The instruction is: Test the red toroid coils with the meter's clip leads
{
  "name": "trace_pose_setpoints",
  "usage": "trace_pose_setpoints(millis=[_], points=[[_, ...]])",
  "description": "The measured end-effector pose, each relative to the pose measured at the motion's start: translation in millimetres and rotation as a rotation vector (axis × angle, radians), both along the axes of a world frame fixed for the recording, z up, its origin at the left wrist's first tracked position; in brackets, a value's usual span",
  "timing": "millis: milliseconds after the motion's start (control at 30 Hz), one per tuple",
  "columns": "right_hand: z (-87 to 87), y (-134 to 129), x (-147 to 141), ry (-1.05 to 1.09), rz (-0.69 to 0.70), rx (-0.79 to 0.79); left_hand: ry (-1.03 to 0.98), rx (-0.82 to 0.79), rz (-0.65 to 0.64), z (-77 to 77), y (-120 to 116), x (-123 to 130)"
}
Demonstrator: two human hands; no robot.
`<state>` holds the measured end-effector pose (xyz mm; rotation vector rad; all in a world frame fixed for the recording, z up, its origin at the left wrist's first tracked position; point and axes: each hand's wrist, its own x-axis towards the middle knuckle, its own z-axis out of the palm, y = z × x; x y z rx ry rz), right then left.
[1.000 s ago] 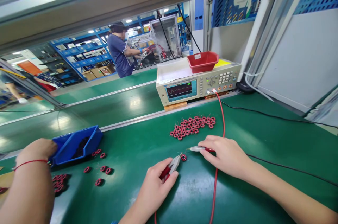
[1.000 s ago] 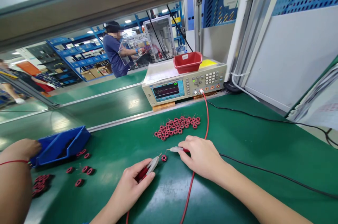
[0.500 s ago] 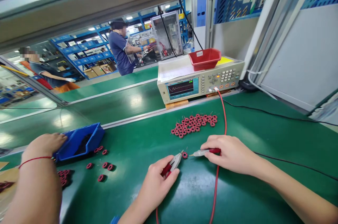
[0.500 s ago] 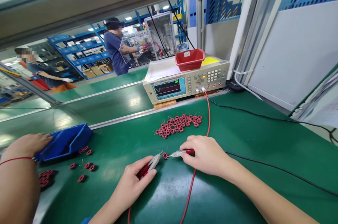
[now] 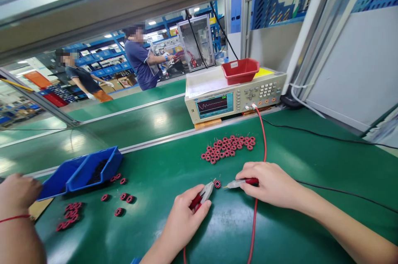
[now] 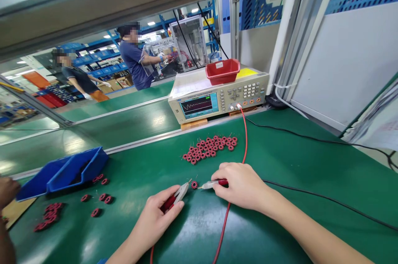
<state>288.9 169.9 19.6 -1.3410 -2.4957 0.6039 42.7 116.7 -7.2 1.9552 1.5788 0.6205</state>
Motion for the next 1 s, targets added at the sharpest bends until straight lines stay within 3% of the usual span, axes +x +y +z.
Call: trace_pose_setpoints(millis=[500,667,767,867,1000], points=[[0.5,6.5,10.8,-0.099,-0.050,0.004,-0.067,0.000,0.000,-4.2,2.7,-7.0],[7.4,12.2,29.8,-0.334,-0.207,0.067,-0.325,0.054,0.278,-13.6,16.5,-24.7],[11.5,14.5,34.8,-0.432,-0.293,0.175,-0.484,0.047,0.328,-17.8,25.8,-30.9],[9.9,10.4,22.1,-0.252,-0.302,0.219,-0.555,0.025,0.337,-19.6,31.7,-31.8],[-6.4,-5.0,-16.0,0.033,-0.166,0.064,-0.577,0.044,0.344,-19.2,35.3,-32.1]])
